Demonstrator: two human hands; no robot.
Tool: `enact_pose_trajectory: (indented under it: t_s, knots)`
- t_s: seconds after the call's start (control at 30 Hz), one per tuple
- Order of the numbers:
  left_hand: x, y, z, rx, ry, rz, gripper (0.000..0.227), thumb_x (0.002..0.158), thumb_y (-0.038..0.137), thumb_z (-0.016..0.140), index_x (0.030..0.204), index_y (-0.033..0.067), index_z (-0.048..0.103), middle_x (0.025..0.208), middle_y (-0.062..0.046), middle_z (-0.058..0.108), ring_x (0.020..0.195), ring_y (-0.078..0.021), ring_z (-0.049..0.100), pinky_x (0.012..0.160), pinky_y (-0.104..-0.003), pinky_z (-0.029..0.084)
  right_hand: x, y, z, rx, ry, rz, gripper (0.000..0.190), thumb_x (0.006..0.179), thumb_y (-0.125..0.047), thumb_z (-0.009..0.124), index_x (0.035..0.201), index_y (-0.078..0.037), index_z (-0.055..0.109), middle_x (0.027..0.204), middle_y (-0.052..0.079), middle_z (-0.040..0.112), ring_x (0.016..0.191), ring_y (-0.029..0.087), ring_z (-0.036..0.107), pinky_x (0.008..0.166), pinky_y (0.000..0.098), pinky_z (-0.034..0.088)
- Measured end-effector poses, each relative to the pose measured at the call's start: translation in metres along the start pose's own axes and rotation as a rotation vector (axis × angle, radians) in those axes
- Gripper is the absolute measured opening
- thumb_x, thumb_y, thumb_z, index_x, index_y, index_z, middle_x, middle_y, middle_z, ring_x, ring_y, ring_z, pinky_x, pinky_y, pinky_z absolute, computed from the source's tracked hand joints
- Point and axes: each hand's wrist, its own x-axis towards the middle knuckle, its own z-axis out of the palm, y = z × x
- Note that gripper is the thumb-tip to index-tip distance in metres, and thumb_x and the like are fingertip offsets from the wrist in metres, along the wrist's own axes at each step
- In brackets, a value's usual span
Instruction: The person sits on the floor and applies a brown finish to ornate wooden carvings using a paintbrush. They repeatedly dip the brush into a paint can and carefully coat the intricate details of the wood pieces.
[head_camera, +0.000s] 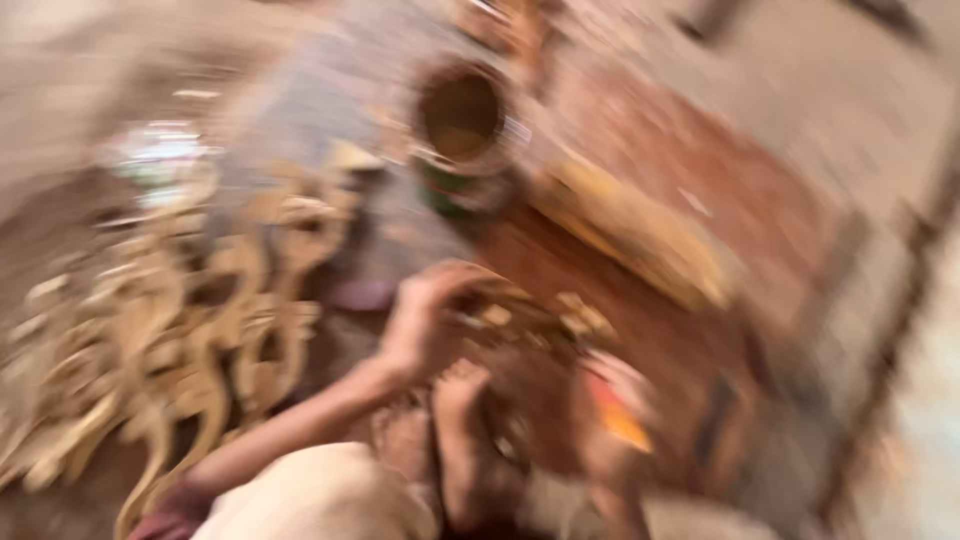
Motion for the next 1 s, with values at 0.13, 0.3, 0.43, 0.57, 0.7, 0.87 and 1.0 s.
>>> enact_pose_trajectory:
  t_s: [0.13, 0.3, 0.43, 0.57, 0.7, 0.87, 1.0]
  knots:
    - [-0.011, -0.015, 0.016, -0.101, 0.034, -0.050, 0.038, 0.077, -0.002, 0.079, 0.113, 0.0036, 0.072, 0.104, -0.013, 0.072, 0.088, -0.0265, 0.074, 0.076, -0.034, 0.061, -0.025, 0.097, -0.001, 0.522, 0.259, 0.660, 0.014, 0.098, -0.013, 0.080, 0.102, -0.003, 0.072, 0.099, 0.013, 0.072, 0.086, 0.020, 0.063, 0.064, 0.0341, 0.041]
    - [-0.004, -0.017, 0.018, -0.023, 0.109, 0.122, 0.041, 0.073, -0.009, 0.072, 0.112, 0.0019, 0.072, 0.109, -0.015, 0.073, 0.099, -0.0332, 0.072, 0.082, -0.037, 0.059, -0.017, 0.212, 0.036, 0.542, -0.086, 1.094, 0.016, 0.099, -0.015, 0.075, 0.107, -0.002, 0.072, 0.103, 0.015, 0.071, 0.090, 0.022, 0.065, 0.074, 0.0380, 0.047]
    - [-0.013, -0.017, 0.021, -0.103, 0.053, 0.033, 0.041, 0.075, -0.009, 0.069, 0.115, 0.0030, 0.071, 0.111, -0.014, 0.072, 0.097, -0.0292, 0.074, 0.081, -0.035, 0.061, -0.060, 0.250, 0.027, 0.572, -0.078, 0.939, 0.016, 0.101, -0.012, 0.071, 0.112, -0.001, 0.072, 0.109, 0.017, 0.072, 0.099, 0.023, 0.067, 0.088, 0.0392, 0.049]
    - [-0.014, -0.018, 0.015, -0.100, 0.033, 0.028, 0.044, 0.072, -0.007, 0.072, 0.115, 0.0038, 0.071, 0.110, -0.014, 0.072, 0.095, -0.0274, 0.075, 0.083, -0.035, 0.062, -0.057, 0.274, 0.019, 0.635, -0.256, 0.508, 0.018, 0.102, -0.010, 0.068, 0.117, 0.000, 0.071, 0.115, 0.019, 0.072, 0.108, 0.024, 0.068, 0.101, 0.0405, 0.052]
    - [-0.011, -0.014, 0.017, -0.051, 0.083, 0.088, 0.044, 0.074, -0.009, 0.070, 0.116, 0.0047, 0.073, 0.114, -0.013, 0.073, 0.100, -0.0271, 0.075, 0.084, -0.035, 0.062, -0.030, 0.287, 0.013, 0.616, -0.489, 0.251, 0.023, 0.095, -0.003, 0.066, 0.117, 0.001, 0.073, 0.130, 0.019, 0.069, 0.123, 0.026, 0.065, 0.111, 0.0394, 0.046]
    - [-0.014, -0.016, 0.015, -0.073, 0.032, -0.001, 0.037, 0.082, -0.001, 0.076, 0.118, 0.0036, 0.071, 0.110, -0.012, 0.072, 0.095, -0.0251, 0.075, 0.082, -0.034, 0.062, -0.034, 0.287, -0.014, 0.325, -0.629, 0.077, 0.029, 0.090, -0.003, 0.064, 0.117, 0.001, 0.073, 0.128, 0.017, 0.071, 0.121, 0.023, 0.067, 0.112, 0.0328, 0.047]
    - [-0.014, -0.018, 0.012, -0.075, 0.020, -0.007, 0.033, 0.088, 0.005, 0.076, 0.120, 0.0025, 0.071, 0.112, -0.012, 0.072, 0.094, -0.0244, 0.074, 0.083, -0.033, 0.062, -0.057, 0.282, -0.013, 0.297, -0.580, -0.088, 0.023, 0.096, -0.009, 0.061, 0.116, -0.002, 0.070, 0.123, 0.014, 0.069, 0.115, 0.018, 0.068, 0.109, 0.0271, 0.048]
